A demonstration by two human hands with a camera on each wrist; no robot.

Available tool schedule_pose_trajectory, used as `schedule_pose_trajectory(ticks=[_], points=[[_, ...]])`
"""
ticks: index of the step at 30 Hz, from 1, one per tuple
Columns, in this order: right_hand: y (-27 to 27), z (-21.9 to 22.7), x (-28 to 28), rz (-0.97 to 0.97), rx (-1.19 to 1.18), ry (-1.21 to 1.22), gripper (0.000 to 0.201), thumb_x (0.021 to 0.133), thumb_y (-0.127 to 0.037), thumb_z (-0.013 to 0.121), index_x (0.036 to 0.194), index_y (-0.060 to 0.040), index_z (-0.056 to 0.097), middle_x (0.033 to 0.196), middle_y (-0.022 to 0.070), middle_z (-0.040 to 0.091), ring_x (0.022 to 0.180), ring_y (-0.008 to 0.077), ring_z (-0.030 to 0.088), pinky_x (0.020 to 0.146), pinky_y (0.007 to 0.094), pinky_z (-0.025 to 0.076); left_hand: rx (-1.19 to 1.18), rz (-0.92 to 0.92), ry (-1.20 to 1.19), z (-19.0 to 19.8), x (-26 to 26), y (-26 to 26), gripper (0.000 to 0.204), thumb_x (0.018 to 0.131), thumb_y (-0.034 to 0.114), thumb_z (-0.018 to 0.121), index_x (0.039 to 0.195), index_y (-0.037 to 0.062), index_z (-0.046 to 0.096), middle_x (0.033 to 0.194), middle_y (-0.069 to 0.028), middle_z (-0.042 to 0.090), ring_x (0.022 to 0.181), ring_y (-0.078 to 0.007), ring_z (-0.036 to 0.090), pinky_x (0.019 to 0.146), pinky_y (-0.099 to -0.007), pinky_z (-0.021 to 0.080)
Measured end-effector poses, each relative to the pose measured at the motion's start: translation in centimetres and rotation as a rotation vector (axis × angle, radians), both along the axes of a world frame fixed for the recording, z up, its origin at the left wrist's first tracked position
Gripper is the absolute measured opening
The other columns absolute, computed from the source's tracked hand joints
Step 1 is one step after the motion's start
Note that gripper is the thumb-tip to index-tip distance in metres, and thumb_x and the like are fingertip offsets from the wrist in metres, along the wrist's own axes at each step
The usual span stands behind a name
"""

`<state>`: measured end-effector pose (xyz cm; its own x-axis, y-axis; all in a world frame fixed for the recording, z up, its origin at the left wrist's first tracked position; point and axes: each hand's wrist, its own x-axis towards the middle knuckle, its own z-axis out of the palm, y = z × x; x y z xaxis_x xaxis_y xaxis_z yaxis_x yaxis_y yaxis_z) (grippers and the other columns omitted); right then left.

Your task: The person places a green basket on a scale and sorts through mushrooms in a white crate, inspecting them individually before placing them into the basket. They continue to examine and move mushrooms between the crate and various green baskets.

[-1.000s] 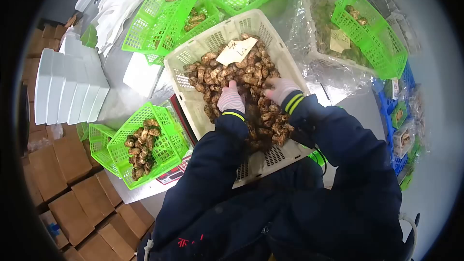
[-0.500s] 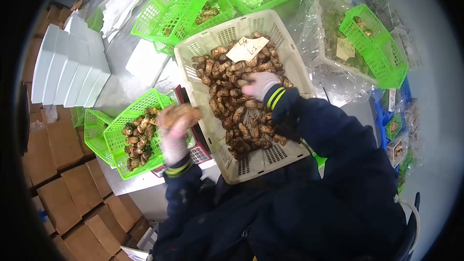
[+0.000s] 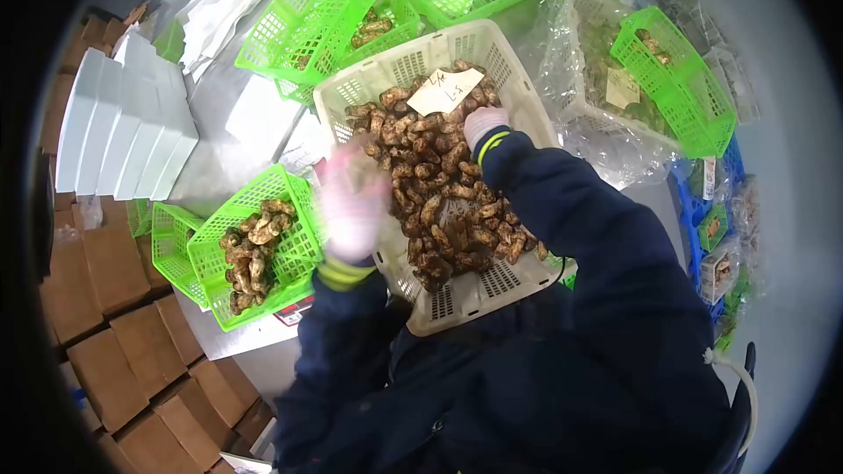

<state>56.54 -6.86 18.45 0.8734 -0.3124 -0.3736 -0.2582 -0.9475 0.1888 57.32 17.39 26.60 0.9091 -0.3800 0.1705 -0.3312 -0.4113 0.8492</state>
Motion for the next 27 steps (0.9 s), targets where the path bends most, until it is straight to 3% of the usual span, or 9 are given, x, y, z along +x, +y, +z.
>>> schedule_pose_trajectory(ticks=[2, 5, 9, 12, 15, 19, 22, 23, 27], points=[[-1.2, 1.6, -1.8, 0.011, 0.125, -0.071, 0.029, 0.076, -0.020, 0.063, 0.101, -0.0043, 0.062, 0.092, 0.0188, 0.066, 0.079, 0.0333, 0.065, 0.073, 0.0418, 0.052, 0.356, -0.144, -0.570, -5.9, 0.2, -7.0, 0.024, 0.076, 0.011, 0.053, 0.099, 0.0106, 0.060, 0.098, -0.0123, 0.059, 0.099, -0.0295, 0.054, 0.093, -0.0419, 0.040], [-3.5, 5.6, -5.7, -0.034, 0.348, -0.226, 0.032, 0.080, -0.024, 0.061, 0.107, -0.0081, 0.060, 0.094, 0.0183, 0.065, 0.090, 0.0351, 0.062, 0.079, 0.0395, 0.050, 0.831, -0.231, -0.541, -13.5, 0.9, -10.3, 0.017, 0.083, 0.017, 0.050, 0.094, 0.0126, 0.061, 0.092, -0.0058, 0.054, 0.095, -0.0229, 0.049, 0.081, -0.0406, 0.040], [-5.1, 6.5, -6.0, -0.216, 0.675, -0.499, 0.040, 0.078, -0.029, 0.062, 0.111, -0.0068, 0.058, 0.092, 0.0208, 0.063, 0.088, 0.0355, 0.061, 0.077, 0.0402, 0.048, 1.145, -0.237, -0.330, -13.2, 1.6, -11.6, 0.019, 0.087, 0.021, 0.049, 0.095, 0.0147, 0.065, 0.096, -0.0032, 0.056, 0.092, -0.0214, 0.050, 0.072, -0.0381, 0.041], [-3.0, 3.1, -3.2, -0.204, 0.428, -0.254, 0.036, 0.077, -0.026, 0.063, 0.107, -0.0065, 0.057, 0.097, 0.0197, 0.063, 0.091, 0.0335, 0.060, 0.080, 0.0421, 0.048, 1.283, -0.214, -0.143, -11.7, 1.6, -11.0, 0.020, 0.087, 0.022, 0.049, 0.093, 0.0135, 0.066, 0.099, -0.0030, 0.058, 0.095, -0.0222, 0.053, 0.072, -0.0373, 0.043], [-1.2, -0.7, -1.0, 0.044, 0.226, 0.044, 0.029, 0.077, -0.016, 0.063, 0.105, -0.0078, 0.060, 0.107, 0.0136, 0.060, 0.100, 0.0326, 0.059, 0.082, 0.0402, 0.050, 0.725, -0.046, 0.017, -6.5, 1.5, -6.8, 0.019, 0.080, 0.017, 0.063, 0.093, 0.0042, 0.063, 0.097, -0.0081, 0.060, 0.090, -0.0279, 0.056, 0.075, -0.0391, 0.046], [-0.3, -2.0, -0.5, 0.054, 0.199, 0.080, 0.027, 0.078, -0.019, 0.063, 0.102, -0.0069, 0.062, 0.106, 0.0139, 0.061, 0.101, 0.0321, 0.059, 0.083, 0.0397, 0.050, -0.513, -0.013, 1.020, -9.2, 2.2, -5.4, 0.027, 0.078, 0.008, 0.063, 0.099, -0.0044, 0.053, 0.077, -0.0117, 0.062, 0.067, -0.0233, 0.058, 0.065, -0.0366, 0.047], [-2.7, 2.5, -2.3, -0.130, 0.459, -0.119, 0.039, 0.078, -0.024, 0.063, 0.110, -0.0026, 0.057, 0.104, 0.0210, 0.062, 0.099, 0.0378, 0.057, 0.086, 0.0392, 0.047, 0.346, 0.038, 0.587, -11.8, 0.3, -9.4, 0.047, 0.073, 0.026, 0.070, 0.107, 0.0005, 0.052, 0.096, -0.0160, 0.061, 0.086, -0.0217, 0.062, 0.075, -0.0353, 0.050], [-4.9, -0.4, -3.6, -0.077, 0.425, -0.364, 0.048, 0.080, -0.024, 0.063, 0.120, -0.0015, 0.051, 0.094, 0.0153, 0.065, 0.084, 0.0279, 0.064, 0.068, 0.0388, 0.052, 0.605, 0.025, 0.460, -10.1, -0.4, -10.6, 0.051, 0.072, 0.032, 0.072, 0.109, 0.0029, 0.052, 0.100, -0.0155, 0.060, 0.089, -0.0237, 0.063, 0.076, -0.0367, 0.050], [-4.9, 6.9, -6.6, -0.841, 1.538, -0.337, 0.047, 0.081, -0.028, 0.069, 0.119, -0.0057, 0.053, 0.077, 0.0010, 0.060, 0.055, 0.0068, 0.052, 0.044, 0.0205, 0.041, 1.002, -0.151, 0.296, -10.5, -0.7, -12.9, 0.047, 0.075, 0.040, 0.071, 0.109, 0.0104, 0.056, 0.104, -0.0116, 0.055, 0.094, -0.0292, 0.062, 0.079, -0.0400, 0.051]])
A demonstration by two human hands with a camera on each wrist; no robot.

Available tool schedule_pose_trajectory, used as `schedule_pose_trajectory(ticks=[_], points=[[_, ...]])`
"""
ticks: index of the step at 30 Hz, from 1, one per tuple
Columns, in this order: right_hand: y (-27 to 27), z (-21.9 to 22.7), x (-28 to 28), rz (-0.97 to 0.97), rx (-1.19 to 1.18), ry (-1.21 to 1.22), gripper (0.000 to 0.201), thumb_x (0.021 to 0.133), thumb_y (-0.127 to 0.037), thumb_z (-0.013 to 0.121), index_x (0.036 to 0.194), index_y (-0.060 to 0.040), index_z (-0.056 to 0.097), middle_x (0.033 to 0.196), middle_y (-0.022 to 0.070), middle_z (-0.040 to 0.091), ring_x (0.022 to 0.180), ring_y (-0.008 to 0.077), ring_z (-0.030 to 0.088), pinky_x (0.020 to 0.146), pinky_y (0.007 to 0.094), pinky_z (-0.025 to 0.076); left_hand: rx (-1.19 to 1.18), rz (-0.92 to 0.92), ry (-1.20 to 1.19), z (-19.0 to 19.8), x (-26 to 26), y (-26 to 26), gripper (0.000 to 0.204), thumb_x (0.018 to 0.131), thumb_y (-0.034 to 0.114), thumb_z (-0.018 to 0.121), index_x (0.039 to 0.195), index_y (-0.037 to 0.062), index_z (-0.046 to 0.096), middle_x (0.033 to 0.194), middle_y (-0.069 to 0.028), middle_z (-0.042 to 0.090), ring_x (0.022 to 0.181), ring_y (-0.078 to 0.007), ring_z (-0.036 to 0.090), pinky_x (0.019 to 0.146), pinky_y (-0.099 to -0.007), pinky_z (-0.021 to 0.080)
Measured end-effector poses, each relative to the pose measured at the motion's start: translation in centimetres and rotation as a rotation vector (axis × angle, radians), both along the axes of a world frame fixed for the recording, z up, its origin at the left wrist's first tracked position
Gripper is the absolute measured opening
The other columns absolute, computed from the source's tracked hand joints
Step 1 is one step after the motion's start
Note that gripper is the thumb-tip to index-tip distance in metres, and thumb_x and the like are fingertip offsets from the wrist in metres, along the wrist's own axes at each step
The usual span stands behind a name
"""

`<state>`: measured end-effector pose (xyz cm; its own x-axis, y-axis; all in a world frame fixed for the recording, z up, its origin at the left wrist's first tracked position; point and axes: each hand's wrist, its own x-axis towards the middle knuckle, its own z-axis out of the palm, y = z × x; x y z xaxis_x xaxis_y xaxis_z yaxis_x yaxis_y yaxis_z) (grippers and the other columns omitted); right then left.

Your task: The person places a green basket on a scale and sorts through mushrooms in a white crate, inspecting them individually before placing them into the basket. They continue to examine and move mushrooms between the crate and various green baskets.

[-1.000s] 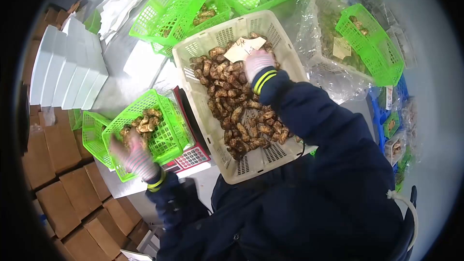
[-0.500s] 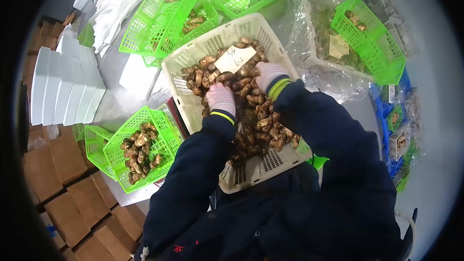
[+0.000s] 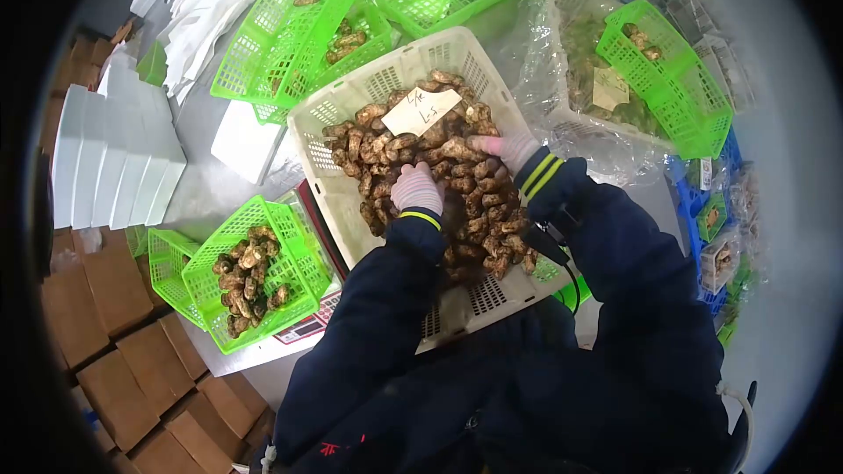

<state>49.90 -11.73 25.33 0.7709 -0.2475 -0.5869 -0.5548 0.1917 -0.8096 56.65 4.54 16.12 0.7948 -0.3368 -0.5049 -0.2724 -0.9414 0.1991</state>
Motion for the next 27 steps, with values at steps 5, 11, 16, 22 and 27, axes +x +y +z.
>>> schedule_pose_trajectory(ticks=[5, 11, 16, 22, 27], points=[[1.8, 0.9, -1.3, -0.097, 0.272, 0.074, 0.029, 0.082, -0.026, 0.068, 0.105, -0.0102, 0.061, 0.074, -0.0036, 0.058, 0.052, 0.0042, 0.045, 0.043, 0.0193, 0.037, -0.233, 0.059, 0.013, 0.5, -0.8, 1.2, 0.046, 0.074, 0.036, 0.072, 0.108, 0.0078, 0.062, 0.105, -0.0156, 0.059, 0.097, -0.0335, 0.061, 0.082, -0.0419, 0.049], [11.7, 4.4, 3.6, -0.064, 0.234, -0.220, 0.020, 0.084, -0.014, 0.064, 0.102, -0.0057, 0.058, 0.083, 0.0020, 0.064, 0.066, 0.0101, 0.058, 0.064, 0.0226, 0.048, -1.454, 0.627, 0.303, 10.2, -2.4, 14.5, 0.031, 0.081, -0.001, 0.065, 0.111, 0.0003, 0.058, 0.093, -0.0070, 0.064, 0.079, -0.0154, 0.061, 0.069, -0.0261, 0.050], [24.7, 3.8, 5.1, 0.452, -0.198, -0.499, 0.063, 0.077, -0.035, 0.071, 0.125, -0.0043, 0.046, 0.107, 0.0161, 0.059, 0.087, 0.0264, 0.061, 0.084, 0.0343, 0.047, -1.234, 1.043, -0.458, 14.5, 0.3, 33.3, 0.021, 0.081, 0.008, 0.069, 0.100, 0.0026, 0.061, 0.086, -0.0066, 0.065, 0.073, -0.0132, 0.061, 0.060, -0.0226, 0.048], [10.1, -3.5, 5.0, 0.632, -1.078, -0.146, 0.029, 0.081, -0.030, 0.056, 0.101, -0.0108, 0.063, 0.096, 0.0150, 0.064, 0.090, 0.0320, 0.061, 0.080, 0.0413, 0.049, -0.212, 0.850, -0.849, 13.9, 0.5, 36.3, 0.047, 0.076, 0.010, 0.074, 0.116, -0.0022, 0.052, 0.107, -0.0152, 0.058, 0.100, -0.0212, 0.056, 0.081, -0.0301, 0.050], [8.2, -10.4, 3.2, 1.051, -1.390, 0.311, 0.034, 0.076, -0.026, 0.066, 0.105, -0.0094, 0.062, 0.106, 0.0113, 0.057, 0.103, 0.0292, 0.057, 0.083, 0.0395, 0.050, -0.742, 0.163, -0.511, 12.3, 0.2, 16.2, 0.041, 0.077, 0.012, 0.069, 0.115, 0.0037, 0.056, 0.104, -0.0137, 0.061, 0.098, -0.0276, 0.058, 0.088, -0.0371, 0.046]])
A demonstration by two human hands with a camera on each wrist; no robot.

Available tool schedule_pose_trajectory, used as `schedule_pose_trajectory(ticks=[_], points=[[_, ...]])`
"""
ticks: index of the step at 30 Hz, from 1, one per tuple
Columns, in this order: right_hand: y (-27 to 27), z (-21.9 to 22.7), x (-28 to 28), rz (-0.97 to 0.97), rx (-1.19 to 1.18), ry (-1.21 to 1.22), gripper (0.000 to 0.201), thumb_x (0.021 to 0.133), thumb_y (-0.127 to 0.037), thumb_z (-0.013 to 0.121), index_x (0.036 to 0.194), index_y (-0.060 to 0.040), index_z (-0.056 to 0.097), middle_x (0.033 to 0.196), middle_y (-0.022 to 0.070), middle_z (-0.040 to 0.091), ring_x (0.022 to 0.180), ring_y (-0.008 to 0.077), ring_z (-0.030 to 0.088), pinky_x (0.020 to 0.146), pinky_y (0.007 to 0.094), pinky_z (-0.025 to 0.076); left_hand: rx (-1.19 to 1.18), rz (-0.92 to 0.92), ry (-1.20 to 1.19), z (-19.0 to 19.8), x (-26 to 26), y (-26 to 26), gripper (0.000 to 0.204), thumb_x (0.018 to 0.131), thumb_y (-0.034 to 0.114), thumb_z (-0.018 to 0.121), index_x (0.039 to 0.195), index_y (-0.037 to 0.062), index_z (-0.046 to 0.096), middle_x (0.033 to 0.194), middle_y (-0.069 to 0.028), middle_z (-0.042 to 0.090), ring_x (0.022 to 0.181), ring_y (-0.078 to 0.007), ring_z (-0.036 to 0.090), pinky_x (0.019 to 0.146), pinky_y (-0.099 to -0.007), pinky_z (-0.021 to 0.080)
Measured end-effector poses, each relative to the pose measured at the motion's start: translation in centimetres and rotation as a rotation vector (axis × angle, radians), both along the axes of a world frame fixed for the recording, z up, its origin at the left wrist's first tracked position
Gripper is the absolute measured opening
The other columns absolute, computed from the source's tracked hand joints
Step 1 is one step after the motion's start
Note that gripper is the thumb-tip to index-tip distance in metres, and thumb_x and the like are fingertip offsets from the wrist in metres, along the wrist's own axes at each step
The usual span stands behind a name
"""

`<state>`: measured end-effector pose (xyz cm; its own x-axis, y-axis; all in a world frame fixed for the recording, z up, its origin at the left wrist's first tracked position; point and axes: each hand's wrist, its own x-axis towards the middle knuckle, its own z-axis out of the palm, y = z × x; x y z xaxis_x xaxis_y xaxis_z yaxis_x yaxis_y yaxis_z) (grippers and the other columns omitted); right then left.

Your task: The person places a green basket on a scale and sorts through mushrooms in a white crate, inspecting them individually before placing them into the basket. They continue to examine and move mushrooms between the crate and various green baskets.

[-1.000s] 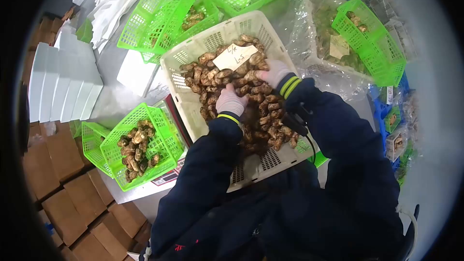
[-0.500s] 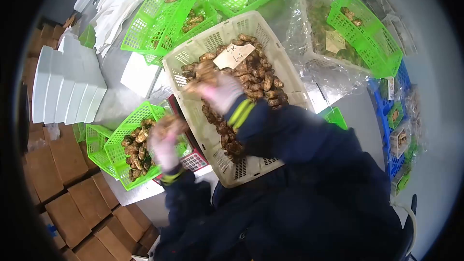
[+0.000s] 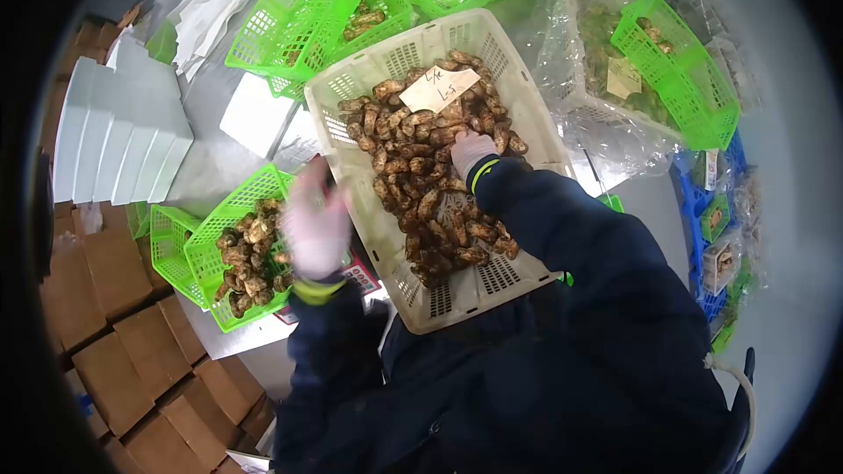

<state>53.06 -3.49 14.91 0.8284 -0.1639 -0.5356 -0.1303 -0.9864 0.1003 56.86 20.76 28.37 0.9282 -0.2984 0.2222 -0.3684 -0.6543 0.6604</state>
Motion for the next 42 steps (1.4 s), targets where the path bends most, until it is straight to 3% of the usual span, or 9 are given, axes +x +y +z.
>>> schedule_pose_trajectory(ticks=[4, 7, 10, 17, 23, 29, 35, 39, 42], points=[[-3.8, 5.1, -1.4, -0.293, 0.622, -0.130, 0.051, 0.074, -0.033, 0.066, 0.114, -0.0015, 0.060, 0.119, 0.0192, 0.057, 0.109, 0.0275, 0.056, 0.091, 0.0343, 0.045, 0.723, -0.238, 0.263, -9.2, -0.6, -11.4, 0.026, 0.079, 0.022, 0.064, 0.101, 0.0101, 0.061, 0.100, -0.0115, 0.059, 0.094, -0.0278, 0.060, 0.076, -0.0420, 0.049], [-8.1, 5.6, -4.8, -0.742, 2.047, -0.176, 0.043, 0.081, -0.025, 0.063, 0.117, -0.0023, 0.057, 0.109, 0.0063, 0.060, 0.101, 0.0175, 0.057, 0.087, 0.0305, 0.046, 0.836, -0.187, 0.313, -14.7, 0.0, -13.7, 0.022, 0.081, 0.021, 0.060, 0.100, 0.0111, 0.061, 0.103, -0.0097, 0.056, 0.097, -0.0261, 0.059, 0.078, -0.0423, 0.049], [-7.7, 11.3, -4.3, -0.925, 2.166, -0.330, 0.037, 0.084, -0.024, 0.061, 0.113, -0.0042, 0.050, 0.106, 0.0098, 0.057, 0.097, 0.0202, 0.055, 0.089, 0.0368, 0.044, 0.909, -0.205, 0.243, -15.2, -0.3, -14.0, 0.019, 0.086, 0.017, 0.053, 0.101, 0.0119, 0.062, 0.102, -0.0080, 0.054, 0.098, -0.0249, 0.057, 0.078, -0.0421, 0.049], [-3.0, 7.2, 0.9, 0.047, 0.040, 0.123, 0.027, 0.081, -0.014, 0.057, 0.108, -0.0079, 0.061, 0.105, 0.0100, 0.065, 0.101, 0.0254, 0.060, 0.083, 0.0389, 0.047, 0.735, -0.103, 0.561, -9.2, -1.0, -11.1, 0.021, 0.083, 0.009, 0.056, 0.104, 0.0074, 0.058, 0.107, -0.0126, 0.061, 0.101, -0.0303, 0.060, 0.081, -0.0411, 0.052], [-0.7, 1.4, 1.7, 0.204, -0.110, 0.180, 0.026, 0.085, -0.026, 0.054, 0.101, -0.0104, 0.068, 0.100, 0.0070, 0.068, 0.097, 0.0241, 0.062, 0.081, 0.0369, 0.047, -1.168, -0.307, 1.119, -5.7, -0.9, -2.8, 0.060, 0.077, 0.011, 0.069, 0.128, 0.0041, 0.038, 0.100, -0.0086, 0.055, 0.088, -0.0138, 0.055, 0.080, -0.0259, 0.047], [-9.3, 8.5, -1.5, -0.752, 1.329, -0.438, 0.043, 0.078, -0.032, 0.065, 0.110, -0.0037, 0.059, 0.089, 0.0175, 0.065, 0.082, 0.0250, 0.063, 0.073, 0.0350, 0.051, 0.726, -0.352, 0.398, -10.4, -3.4, -13.8, 0.022, 0.082, 0.019, 0.057, 0.103, 0.0129, 0.061, 0.104, -0.0081, 0.059, 0.096, -0.0295, 0.060, 0.079, -0.0424, 0.049], [-5.9, 7.9, 0.0, 0.072, 0.039, -0.051, 0.034, 0.081, -0.020, 0.057, 0.114, -0.0156, 0.062, 0.093, 0.0161, 0.066, 0.090, 0.0297, 0.064, 0.075, 0.0382, 0.051, 0.809, -0.416, 0.021, -17.1, -5.3, -15.7, 0.011, 0.086, 0.017, 0.051, 0.092, 0.0156, 0.060, 0.084, -0.0006, 0.062, 0.087, -0.0196, 0.059, 0.072, -0.0425, 0.045], [-5.5, -3.5, -0.5, -0.063, -0.140, -0.036, 0.018, 0.079, -0.018, 0.056, 0.087, -0.0142, 0.072, 0.091, 0.0102, 0.068, 0.088, 0.0292, 0.065, 0.074, 0.0395, 0.053, 0.693, -0.409, 0.242, -14.8, -4.9, -14.4, 0.018, 0.086, 0.018, 0.052, 0.089, 0.0139, 0.069, 0.087, -0.0062, 0.069, 0.084, -0.0233, 0.066, 0.068, -0.0398, 0.046], [-5.6, 1.2, 0.4, 0.153, -0.108, 0.042, 0.019, 0.077, -0.021, 0.059, 0.090, -0.0121, 0.070, 0.094, 0.0136, 0.067, 0.093, 0.0283, 0.064, 0.076, 0.0416, 0.051, 0.595, -0.331, 0.445, -10.6, -4.7, -13.5, 0.022, 0.076, 0.026, 0.063, 0.089, 0.0082, 0.066, 0.092, -0.0142, 0.067, 0.094, -0.0292, 0.063, 0.079, -0.0426, 0.048]])
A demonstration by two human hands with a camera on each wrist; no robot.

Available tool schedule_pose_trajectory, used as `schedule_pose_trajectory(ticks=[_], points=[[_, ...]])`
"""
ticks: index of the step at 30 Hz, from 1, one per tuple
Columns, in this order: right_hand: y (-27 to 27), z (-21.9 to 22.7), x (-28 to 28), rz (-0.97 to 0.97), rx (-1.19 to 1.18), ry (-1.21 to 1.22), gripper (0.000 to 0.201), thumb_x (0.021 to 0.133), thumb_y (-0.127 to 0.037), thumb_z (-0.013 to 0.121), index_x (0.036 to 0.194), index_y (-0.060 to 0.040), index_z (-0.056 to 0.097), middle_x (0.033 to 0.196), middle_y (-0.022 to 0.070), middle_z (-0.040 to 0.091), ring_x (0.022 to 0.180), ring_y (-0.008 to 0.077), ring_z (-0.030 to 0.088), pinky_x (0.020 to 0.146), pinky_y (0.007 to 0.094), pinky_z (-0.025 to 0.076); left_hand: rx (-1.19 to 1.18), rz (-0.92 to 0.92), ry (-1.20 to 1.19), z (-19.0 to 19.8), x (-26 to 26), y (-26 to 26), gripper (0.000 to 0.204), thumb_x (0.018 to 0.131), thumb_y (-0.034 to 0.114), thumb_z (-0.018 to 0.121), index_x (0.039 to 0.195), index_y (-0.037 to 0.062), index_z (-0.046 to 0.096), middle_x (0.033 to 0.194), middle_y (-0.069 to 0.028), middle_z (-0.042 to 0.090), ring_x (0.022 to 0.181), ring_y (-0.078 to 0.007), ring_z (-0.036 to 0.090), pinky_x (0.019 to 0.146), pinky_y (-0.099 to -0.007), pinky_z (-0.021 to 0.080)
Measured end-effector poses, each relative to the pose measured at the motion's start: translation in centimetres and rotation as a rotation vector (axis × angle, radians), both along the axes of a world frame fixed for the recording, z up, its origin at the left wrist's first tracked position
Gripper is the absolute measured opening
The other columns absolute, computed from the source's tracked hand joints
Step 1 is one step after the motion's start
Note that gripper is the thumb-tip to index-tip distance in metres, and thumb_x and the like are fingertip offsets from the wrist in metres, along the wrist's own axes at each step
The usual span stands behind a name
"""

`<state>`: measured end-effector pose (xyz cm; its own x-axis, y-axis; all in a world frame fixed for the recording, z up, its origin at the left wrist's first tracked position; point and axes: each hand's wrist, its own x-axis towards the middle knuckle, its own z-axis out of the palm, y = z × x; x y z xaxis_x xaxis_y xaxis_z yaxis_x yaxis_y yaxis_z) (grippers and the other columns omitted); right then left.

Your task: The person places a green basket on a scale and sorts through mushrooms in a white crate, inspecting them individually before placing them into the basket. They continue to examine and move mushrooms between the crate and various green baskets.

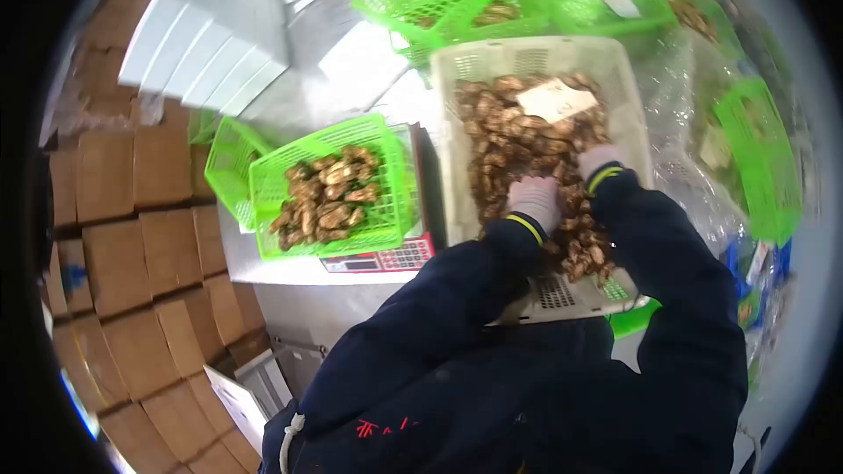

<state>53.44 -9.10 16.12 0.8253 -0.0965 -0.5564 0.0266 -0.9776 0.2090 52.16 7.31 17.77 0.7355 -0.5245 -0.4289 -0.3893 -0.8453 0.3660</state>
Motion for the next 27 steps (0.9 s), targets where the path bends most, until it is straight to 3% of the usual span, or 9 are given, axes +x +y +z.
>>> schedule_pose_trajectory(ticks=[6, 7, 11, 14, 15, 16, 17, 22, 27], points=[[6.9, 6.8, 2.3, -0.247, 1.052, -0.309, 0.049, 0.083, -0.026, 0.063, 0.123, 0.0004, 0.053, 0.109, 0.0134, 0.064, 0.093, 0.0193, 0.062, 0.082, 0.0314, 0.049, -1.141, 0.786, 0.199, 14.2, 0.5, 17.0, 0.017, 0.076, 0.010, 0.068, 0.087, 0.0027, 0.057, 0.077, -0.0064, 0.059, 0.067, -0.0161, 0.057, 0.063, -0.0299, 0.048], [11.4, 9.8, 3.1, -0.395, 1.426, -0.224, 0.044, 0.084, -0.026, 0.062, 0.120, -0.0008, 0.055, 0.105, 0.0113, 0.065, 0.088, 0.0166, 0.062, 0.080, 0.0292, 0.050, -1.490, 0.889, 0.280, 10.8, 1.5, 22.6, 0.017, 0.079, 0.009, 0.067, 0.088, 0.0029, 0.054, 0.078, -0.0061, 0.057, 0.068, -0.0140, 0.055, 0.064, -0.0291, 0.047], [21.8, 9.3, 4.1, -0.237, 1.459, -0.440, 0.047, 0.087, -0.026, 0.060, 0.125, -0.0022, 0.048, 0.107, 0.0154, 0.059, 0.096, 0.0218, 0.058, 0.079, 0.0319, 0.047, -0.270, 0.705, -0.911, 9.8, 4.7, 32.2, 0.055, 0.067, 0.002, 0.076, 0.116, -0.0008, 0.050, 0.102, -0.0180, 0.059, 0.092, -0.0309, 0.057, 0.086, -0.0411, 0.046], [14.4, 13.4, 3.4, -0.127, 1.125, -0.537, 0.039, 0.083, -0.033, 0.058, 0.112, -0.0068, 0.060, 0.097, 0.0190, 0.064, 0.090, 0.0333, 0.062, 0.079, 0.0397, 0.049, -0.391, 0.743, -1.055, 14.0, 2.9, 26.7, 0.059, 0.070, -0.002, 0.070, 0.123, -0.0008, 0.045, 0.116, -0.0194, 0.051, 0.103, -0.0311, 0.053, 0.093, -0.0401, 0.043], [9.4, 12.7, 3.2, -0.120, 0.946, -0.550, 0.035, 0.083, -0.032, 0.056, 0.105, -0.0055, 0.063, 0.091, 0.0181, 0.065, 0.086, 0.0326, 0.063, 0.077, 0.0397, 0.050, -0.999, 0.852, -0.641, 14.6, 2.3, 23.0, 0.054, 0.070, -0.005, 0.067, 0.121, -0.0009, 0.049, 0.112, -0.0180, 0.054, 0.104, -0.0301, 0.053, 0.092, -0.0382, 0.043], [4.2, 10.0, 2.7, -0.067, 0.587, -0.395, 0.032, 0.083, -0.027, 0.056, 0.104, -0.0053, 0.063, 0.090, 0.0184, 0.065, 0.085, 0.0315, 0.063, 0.077, 0.0391, 0.050, -0.672, 0.606, -0.656, 15.2, 2.0, 20.2, 0.043, 0.071, -0.008, 0.063, 0.113, -0.0013, 0.056, 0.109, -0.0153, 0.057, 0.101, -0.0286, 0.054, 0.090, -0.0365, 0.044], [1.3, 8.3, 1.8, -0.230, 0.383, -0.142, 0.029, 0.081, -0.023, 0.059, 0.105, -0.0054, 0.063, 0.093, 0.0186, 0.066, 0.087, 0.0322, 0.063, 0.079, 0.0385, 0.050, -0.951, 0.596, -0.288, 15.4, 1.3, 15.5, 0.030, 0.076, -0.002, 0.060, 0.107, -0.0005, 0.061, 0.100, -0.0167, 0.063, 0.095, -0.0298, 0.059, 0.086, -0.0357, 0.046], [0.8, 0.7, -3.8, -0.014, 0.040, 0.039, 0.030, 0.072, -0.019, 0.068, 0.099, -0.0083, 0.062, 0.107, 0.0095, 0.057, 0.102, 0.0293, 0.058, 0.084, 0.0384, 0.049, 0.013, 0.008, -0.002, 4.4, 2.5, 0.8, 0.025, 0.080, 0.024, 0.064, 0.099, 0.0083, 0.060, 0.101, -0.0099, 0.065, 0.097, -0.0290, 0.061, 0.079, -0.0418, 0.052], [-2.8, 4.9, -5.2, -0.417, 0.693, -0.452, 0.042, 0.073, -0.015, 0.067, 0.114, -0.0061, 0.059, 0.096, 0.0126, 0.065, 0.093, 0.0279, 0.062, 0.083, 0.0361, 0.048, 0.055, -0.002, -0.188, -2.9, 2.0, -3.3, 0.015, 0.086, 0.015, 0.053, 0.099, 0.0101, 0.058, 0.099, -0.0095, 0.061, 0.095, -0.0253, 0.061, 0.077, -0.0409, 0.050]])
